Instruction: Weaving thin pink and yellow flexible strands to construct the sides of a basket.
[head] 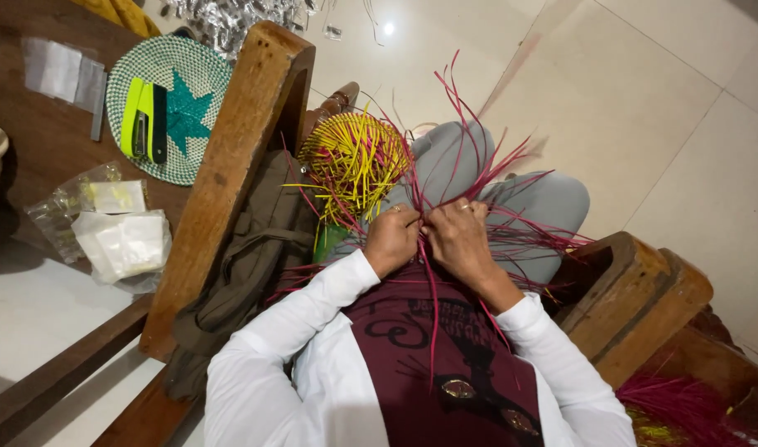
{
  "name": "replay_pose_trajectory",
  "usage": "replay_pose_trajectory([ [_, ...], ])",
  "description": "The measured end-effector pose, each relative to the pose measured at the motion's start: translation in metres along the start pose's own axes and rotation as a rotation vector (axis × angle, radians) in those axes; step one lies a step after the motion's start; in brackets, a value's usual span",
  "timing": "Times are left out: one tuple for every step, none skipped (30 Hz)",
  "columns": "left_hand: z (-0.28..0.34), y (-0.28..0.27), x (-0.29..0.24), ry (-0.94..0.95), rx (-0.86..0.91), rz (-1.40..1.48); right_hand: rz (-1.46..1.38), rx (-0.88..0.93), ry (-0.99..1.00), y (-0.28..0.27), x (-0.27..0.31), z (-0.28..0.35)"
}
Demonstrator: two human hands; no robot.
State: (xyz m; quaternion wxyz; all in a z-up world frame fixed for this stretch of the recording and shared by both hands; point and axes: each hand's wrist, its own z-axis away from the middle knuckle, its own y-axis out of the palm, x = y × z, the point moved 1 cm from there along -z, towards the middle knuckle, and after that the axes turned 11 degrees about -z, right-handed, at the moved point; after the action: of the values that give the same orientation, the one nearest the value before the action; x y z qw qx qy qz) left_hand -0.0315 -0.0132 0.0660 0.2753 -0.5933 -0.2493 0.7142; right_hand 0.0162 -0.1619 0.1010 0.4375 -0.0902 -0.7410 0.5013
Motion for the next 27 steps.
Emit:
replay_pose_trajectory([
  [0.0,-0.001,0.001,-0.016,0.014,0.03,0.036,-0.011,-0.017,0.003,0.0,0.002],
  [0.0,0.001,0.004,-0.017,0.016,0.031,0.036,-0.009,-0.015,0.009,-0.003,0.006],
  [0.0,0.004,0.007,-0.07,0.031,0.103,0.018,0.005,-0.034,0.015,-0.005,0.01],
  [0.001,0.006,0.009,-0.122,0.048,0.175,0.0,0.018,-0.051,0.021,-0.007,0.015],
  [0.001,0.007,0.01,-0.123,0.053,0.176,-0.001,0.019,-0.046,0.02,-0.003,0.014],
  [0.0,0.008,0.011,-0.144,0.069,0.155,0.01,0.015,-0.065,0.019,0.001,0.012],
  [0.0,0.008,0.012,-0.164,0.086,0.134,0.022,0.011,-0.084,0.018,0.006,0.01],
  [-0.001,0.007,0.011,-0.164,0.087,0.134,0.022,0.011,-0.083,0.018,0.006,0.011],
  [-0.002,0.005,0.01,-0.153,0.103,0.058,-0.002,0.016,-0.069,0.017,0.007,0.011],
  [-0.002,0.003,0.009,-0.145,0.117,-0.019,-0.029,0.022,-0.057,0.017,0.008,0.011],
  [-0.003,0.006,0.01,-0.147,0.117,-0.021,-0.031,0.022,-0.059,0.018,0.007,0.012],
  [-0.003,0.009,0.012,-0.165,0.132,-0.065,-0.126,0.04,0.001,0.019,0.005,0.014],
  [-0.003,0.012,0.013,-0.182,0.148,-0.11,-0.221,0.058,0.062,0.019,0.003,0.016],
  [-0.003,0.01,0.011,-0.182,0.148,-0.11,-0.221,0.058,0.062,0.01,0.007,0.014],
  [-0.003,0.008,0.01,-0.188,0.146,-0.1,-0.216,0.055,0.124,0.0,0.011,0.012],
  [-0.004,0.006,0.007,-0.194,0.142,-0.091,-0.211,0.051,0.186,-0.01,0.015,0.01],
  [-0.004,0.005,0.007,-0.194,0.141,-0.09,-0.211,0.051,0.185,-0.013,0.014,0.01],
  [-0.003,0.004,0.007,-0.226,0.134,-0.046,-0.186,0.134,0.21,-0.015,0.013,0.01],
  [-0.003,0.003,0.008,-0.259,0.126,-0.001,-0.161,0.218,0.234,-0.017,0.013,0.01],
  [-0.004,0.005,0.013,-0.26,0.125,-0.001,-0.162,0.218,0.232,-0.019,0.018,0.009],
  [-0.006,0.008,0.019,-0.306,0.117,0.07,-0.207,0.278,0.229,-0.021,0.024,0.007],
  [-0.007,0.01,0.024,-0.353,0.108,0.141,-0.253,0.338,0.225,-0.023,0.029,0.006],
  [-0.007,0.006,0.021,-0.355,0.105,0.14,-0.255,0.338,0.222,-0.011,0.024,0.011],
  [-0.007,0.0,0.017,-0.314,0.109,0.106,-0.231,0.341,0.196,0.001,0.019,0.016],
  [-0.007,-0.005,0.014,-0.274,0.113,0.072,-0.207,0.345,0.171,0.013,0.015,0.02],
  [-0.007,-0.003,0.014,-0.277,0.109,0.07,-0.209,0.346,0.166,0.014,0.012,0.021],
  [-0.007,-0.001,0.014,-0.265,0.105,0.024,-0.219,0.356,0.167,0.014,0.01,0.022],
])
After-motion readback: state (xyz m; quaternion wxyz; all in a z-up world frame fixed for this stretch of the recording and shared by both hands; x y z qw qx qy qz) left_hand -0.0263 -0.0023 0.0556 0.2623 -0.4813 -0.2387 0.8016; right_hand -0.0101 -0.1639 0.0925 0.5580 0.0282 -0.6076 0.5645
